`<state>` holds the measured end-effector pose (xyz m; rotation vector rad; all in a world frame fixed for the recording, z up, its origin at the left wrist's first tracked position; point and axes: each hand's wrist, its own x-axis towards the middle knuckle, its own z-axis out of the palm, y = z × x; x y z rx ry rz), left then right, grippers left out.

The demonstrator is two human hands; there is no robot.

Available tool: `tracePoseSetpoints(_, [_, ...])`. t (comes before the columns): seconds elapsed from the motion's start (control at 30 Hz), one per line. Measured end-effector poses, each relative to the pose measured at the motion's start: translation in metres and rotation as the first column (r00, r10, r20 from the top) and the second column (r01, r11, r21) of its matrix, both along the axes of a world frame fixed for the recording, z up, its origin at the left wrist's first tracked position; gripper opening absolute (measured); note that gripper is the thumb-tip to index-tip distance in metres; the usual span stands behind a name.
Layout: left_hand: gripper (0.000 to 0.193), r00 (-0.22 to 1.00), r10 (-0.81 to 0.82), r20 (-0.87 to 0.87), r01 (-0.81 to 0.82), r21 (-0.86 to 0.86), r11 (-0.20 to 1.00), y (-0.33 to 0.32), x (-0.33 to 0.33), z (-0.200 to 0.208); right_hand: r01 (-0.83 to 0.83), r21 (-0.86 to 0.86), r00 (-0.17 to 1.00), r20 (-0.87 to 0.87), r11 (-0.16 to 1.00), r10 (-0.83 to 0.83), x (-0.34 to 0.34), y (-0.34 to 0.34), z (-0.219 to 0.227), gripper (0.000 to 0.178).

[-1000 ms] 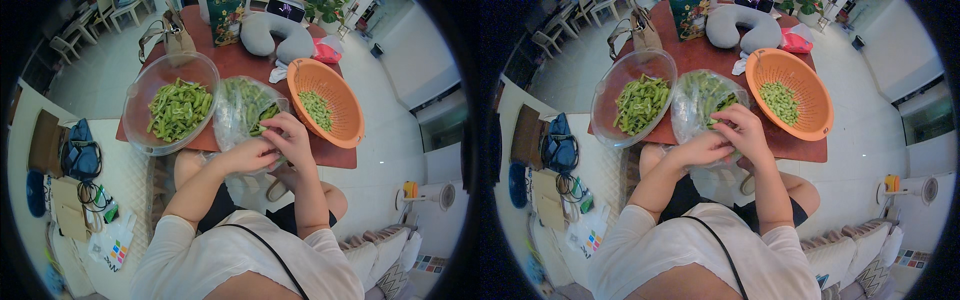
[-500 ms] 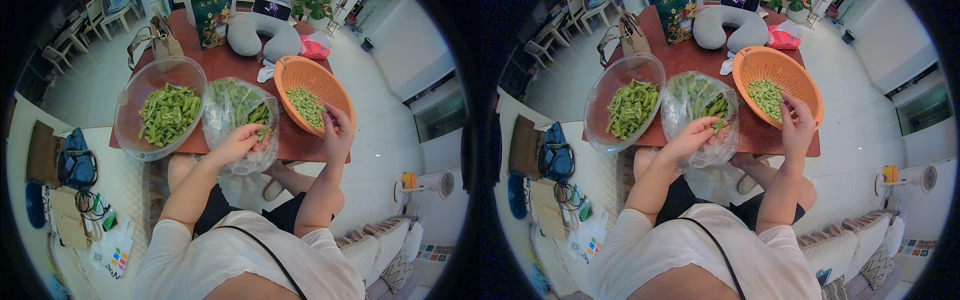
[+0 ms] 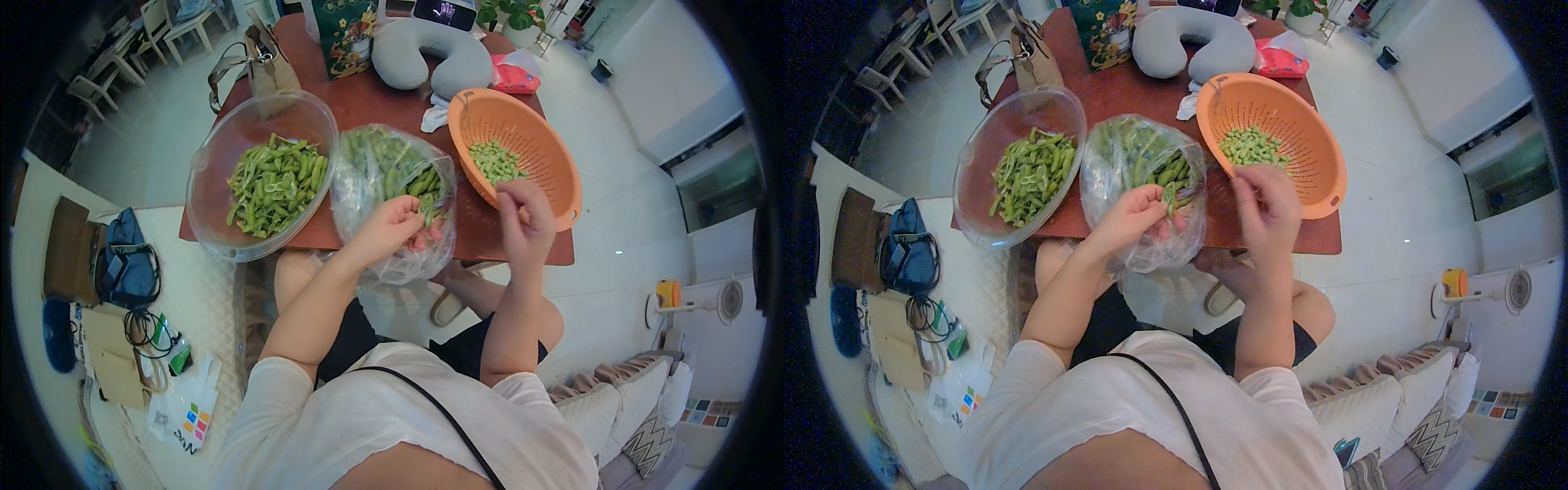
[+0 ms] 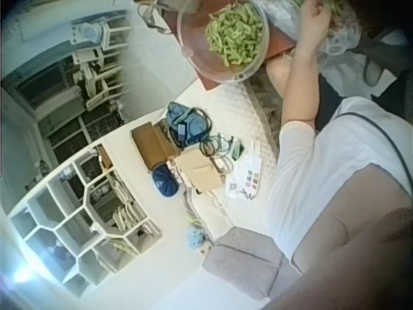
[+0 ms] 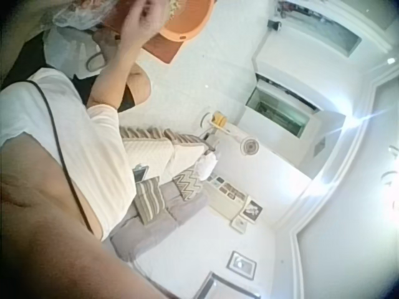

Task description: The person shells beans by hand, removing the seeds from the pods and placing the seeds into an orange colander and the empty pods into a clear bowl.

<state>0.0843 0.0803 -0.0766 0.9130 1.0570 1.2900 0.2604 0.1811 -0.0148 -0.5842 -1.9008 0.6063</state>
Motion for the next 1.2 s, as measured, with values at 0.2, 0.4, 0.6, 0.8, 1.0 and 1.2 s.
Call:
tracePoseSetpoints(0.2, [0.014, 0.998, 0.051, -0.040, -0.048, 0.068, 0.996, 0.002, 0.000, -0.013, -0.216, -0.010, 0.947, 0.242, 0.976, 0.212, -0.028, -0.032, -0.023, 0.019])
tracePoseSetpoints(0.4, [0.015, 0.992, 0.107, 0.064, -0.109, 0.025, 0.994, 0.002, 0.004, -0.007, -0.118, 0.006, 0.946, 0.303, 0.993, 0.111, -0.029, -0.032, -0.032, 0.021])
tracePoseSetpoints(0.6, [0.011, 0.995, 0.086, 0.059, -0.088, 0.040, 0.995, 0.003, 0.002, -0.010, -0.115, -0.092, 0.947, 0.291, 0.989, 0.137, -0.027, -0.030, -0.035, 0.021])
tracePoseSetpoints(0.8, [0.011, 0.997, 0.078, 0.013, -0.078, 0.046, 0.996, 0.004, 0.001, -0.014, -0.166, -0.089, 0.936, 0.300, 0.982, 0.185, -0.026, -0.025, -0.041, 0.021])
tracePoseSetpoints(1.0, [0.016, 0.998, -0.002, -0.066, 0.000, -0.030, 1.000, 0.000, -0.001, -0.001, -0.201, -0.154, 0.925, 0.294, 0.967, 0.239, -0.026, -0.028, -0.035, 0.019])
tracePoseSetpoints(1.2, [0.020, 0.992, 0.007, -0.123, -0.012, -0.043, 0.999, -0.002, 0.002, -0.004, -0.203, -0.159, 0.937, 0.254, 0.966, 0.239, -0.028, -0.025, -0.044, 0.019])
